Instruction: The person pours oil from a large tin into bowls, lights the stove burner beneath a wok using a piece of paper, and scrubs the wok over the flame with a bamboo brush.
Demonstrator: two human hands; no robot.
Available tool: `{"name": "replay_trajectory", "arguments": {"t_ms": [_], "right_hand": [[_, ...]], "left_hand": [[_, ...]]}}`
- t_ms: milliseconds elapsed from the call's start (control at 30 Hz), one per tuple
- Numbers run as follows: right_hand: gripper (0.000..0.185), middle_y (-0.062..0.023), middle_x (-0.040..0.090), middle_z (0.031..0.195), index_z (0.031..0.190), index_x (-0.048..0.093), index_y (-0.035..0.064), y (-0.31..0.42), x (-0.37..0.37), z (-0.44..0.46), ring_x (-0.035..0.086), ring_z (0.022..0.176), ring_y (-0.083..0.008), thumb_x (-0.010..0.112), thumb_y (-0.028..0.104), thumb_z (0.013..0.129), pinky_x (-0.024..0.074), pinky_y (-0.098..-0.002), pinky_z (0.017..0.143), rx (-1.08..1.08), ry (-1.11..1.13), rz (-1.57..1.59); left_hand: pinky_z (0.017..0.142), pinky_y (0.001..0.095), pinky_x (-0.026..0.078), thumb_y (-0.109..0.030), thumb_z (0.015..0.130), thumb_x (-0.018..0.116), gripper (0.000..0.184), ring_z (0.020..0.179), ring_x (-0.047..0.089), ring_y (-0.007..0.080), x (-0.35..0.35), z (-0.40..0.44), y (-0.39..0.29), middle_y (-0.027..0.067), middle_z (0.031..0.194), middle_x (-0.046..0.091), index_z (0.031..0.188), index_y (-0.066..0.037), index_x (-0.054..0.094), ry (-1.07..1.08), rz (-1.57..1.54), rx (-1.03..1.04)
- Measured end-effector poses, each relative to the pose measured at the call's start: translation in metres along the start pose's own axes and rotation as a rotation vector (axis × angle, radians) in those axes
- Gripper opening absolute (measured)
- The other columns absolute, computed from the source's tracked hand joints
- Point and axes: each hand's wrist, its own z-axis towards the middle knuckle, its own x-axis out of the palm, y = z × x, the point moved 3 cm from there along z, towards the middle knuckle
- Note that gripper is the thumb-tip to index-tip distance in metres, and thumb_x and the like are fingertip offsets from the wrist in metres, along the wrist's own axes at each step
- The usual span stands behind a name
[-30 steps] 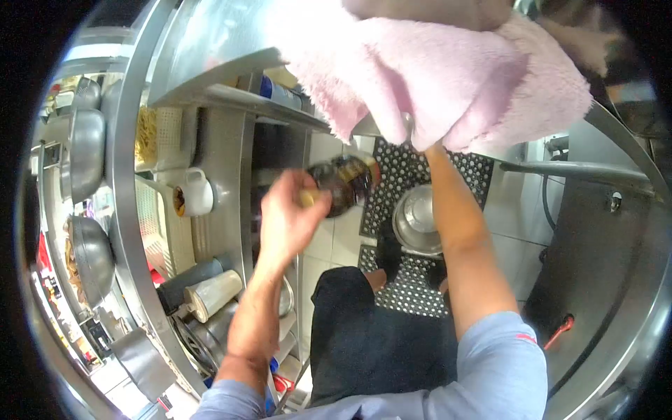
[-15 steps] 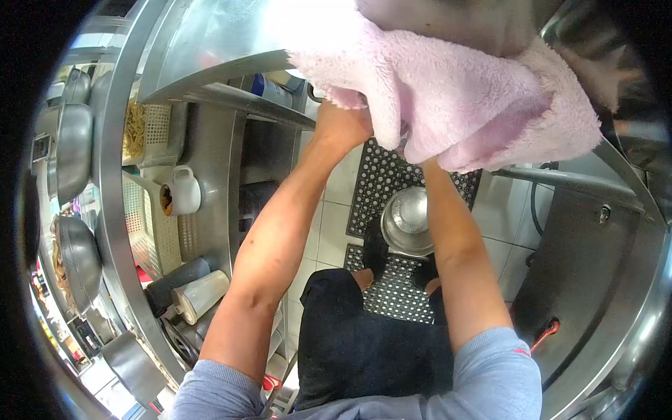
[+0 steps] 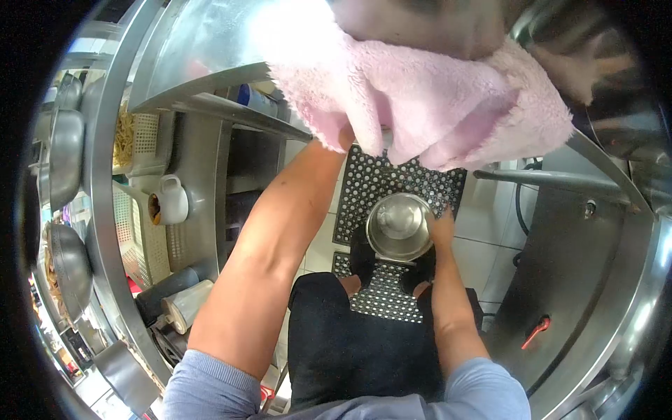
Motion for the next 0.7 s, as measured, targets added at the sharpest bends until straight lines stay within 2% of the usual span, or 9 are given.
{"name": "replay_trajectory", "arguments": {"t_ms": [67, 133, 233, 333, 367, 400, 467, 533, 700], "right_hand": [[0.066, -0.0263, 0.063, 0.112, 0.134, 0.044, -0.0077, -0.084, 0.018, -0.023, 0.062, 0.104, -0.0378, 0.065, 0.029, 0.083, 0.0492, -0.0442, 0.089, 0.249, 0.240, -0.105], [0.059, -0.0228, 0.063, 0.109, 0.128, 0.047, -0.0103, -0.076, 0.013, -0.059, 0.065, 0.093, -0.0327, 0.064, 0.024, 0.084, 0.0544, -0.0419, 0.072, 0.688, 0.542, 0.356], [0.027, -0.0121, 0.064, 0.079, 0.104, 0.061, -0.0008, -0.064, 0.030, -0.061, 0.062, 0.060, -0.0251, 0.058, 0.023, 0.091, 0.0554, -0.0369, 0.054, 0.518, 0.533, 0.297], [0.024, -0.0118, 0.063, 0.065, 0.092, 0.063, -0.0040, 0.028, -0.020, -0.083, 0.063, 0.054, -0.0231, 0.052, 0.017, 0.090, 0.0531, -0.0364, 0.048, 0.390, 0.420, 0.200], [0.025, -0.0116, 0.063, 0.061, 0.087, 0.064, -0.0051, 0.055, -0.039, -0.093, 0.064, 0.053, -0.0224, 0.050, 0.015, 0.090, 0.0523, -0.0362, 0.046, 0.357, 0.452, 0.190], [0.026, -0.0115, 0.063, 0.056, 0.083, 0.065, -0.0062, 0.077, -0.060, -0.109, 0.064, 0.051, -0.0217, 0.048, 0.013, 0.090, 0.0515, -0.0360, 0.044, 0.322, 0.501, 0.179], [0.037, -0.0174, 0.065, 0.060, 0.091, 0.060, -0.0149, 0.097, -0.093, -0.133, 0.066, 0.050, -0.0262, 0.050, 0.020, 0.084, 0.0559, -0.0388, 0.053, 0.187, 0.653, 0.112], [0.037, -0.0179, 0.065, 0.060, 0.094, 0.060, -0.0154, 0.177, -0.169, -0.176, 0.066, 0.050, -0.0239, 0.048, 0.019, 0.085, 0.0562, -0.0375, 0.053, 0.213, 0.648, 0.010], [0.035, -0.0166, 0.066, 0.064, 0.105, 0.060, -0.0090, 0.331, -0.293, -0.261, 0.065, 0.049, -0.0196, 0.049, 0.017, 0.085, 0.0535, -0.0312, 0.048, 0.014, 0.783, 0.052]], "left_hand": [[0.088, 0.0392, 0.049, -0.033, 0.086, 0.061, 0.049, 0.101, 0.063, 0.0319, 0.003, -0.006, 0.005, 0.0206, 0.107, 0.064, 0.125, -0.002, 0.055, -0.008, -0.045, -0.002], [0.088, 0.0387, 0.049, -0.034, 0.087, 0.061, 0.050, 0.100, 0.063, 0.0310, -0.006, -0.023, 0.009, 0.0202, 0.106, 0.065, 0.126, -0.002, 0.054, -0.057, -0.170, 0.009], [0.087, 0.0379, 0.050, -0.035, 0.089, 0.060, 0.051, 0.098, 0.064, 0.0296, -0.028, -0.097, 0.017, 0.0195, 0.106, 0.065, 0.127, -0.002, 0.054, -0.034, -0.443, -0.020], [0.102, 0.0403, 0.041, -0.055, 0.091, 0.051, 0.070, 0.123, 0.053, 0.0338, -0.021, -0.255, 0.068, 0.0237, 0.132, 0.054, 0.140, -0.004, 0.045, 0.514, -0.340, -0.380], [0.091, 0.0402, 0.046, -0.054, 0.093, 0.047, 0.061, 0.102, 0.064, 0.0291, 0.006, -0.335, 0.110, 0.0146, 0.111, 0.067, 0.134, -0.010, 0.052, 0.419, -0.218, -0.264], [0.095, 0.0402, 0.045, -0.051, 0.094, 0.047, 0.059, 0.109, 0.061, 0.0291, -0.023, -0.391, 0.087, 0.0165, 0.116, 0.066, 0.138, -0.010, 0.049, 0.871, -0.226, -0.459], [0.104, 0.0367, 0.040, -0.052, 0.092, 0.054, 0.077, 0.122, 0.055, 0.0273, -0.015, -0.523, 0.110, 0.0199, 0.131, 0.057, 0.144, 0.000, 0.035, 0.578, -0.505, -0.312], [0.103, 0.0363, 0.040, -0.054, 0.089, 0.058, 0.085, 0.125, 0.052, 0.0278, -0.092, -0.541, 0.064, 0.0227, 0.144, 0.043, 0.146, 0.002, 0.029, 0.874, -0.540, -0.758], [0.088, 0.0398, 0.051, -0.046, 0.093, 0.058, 0.083, 0.115, 0.056, 0.0296, -0.197, -0.517, -0.032, 0.0170, 0.140, 0.044, 0.151, -0.005, 0.015, 0.217, -1.195, -0.904]]}}
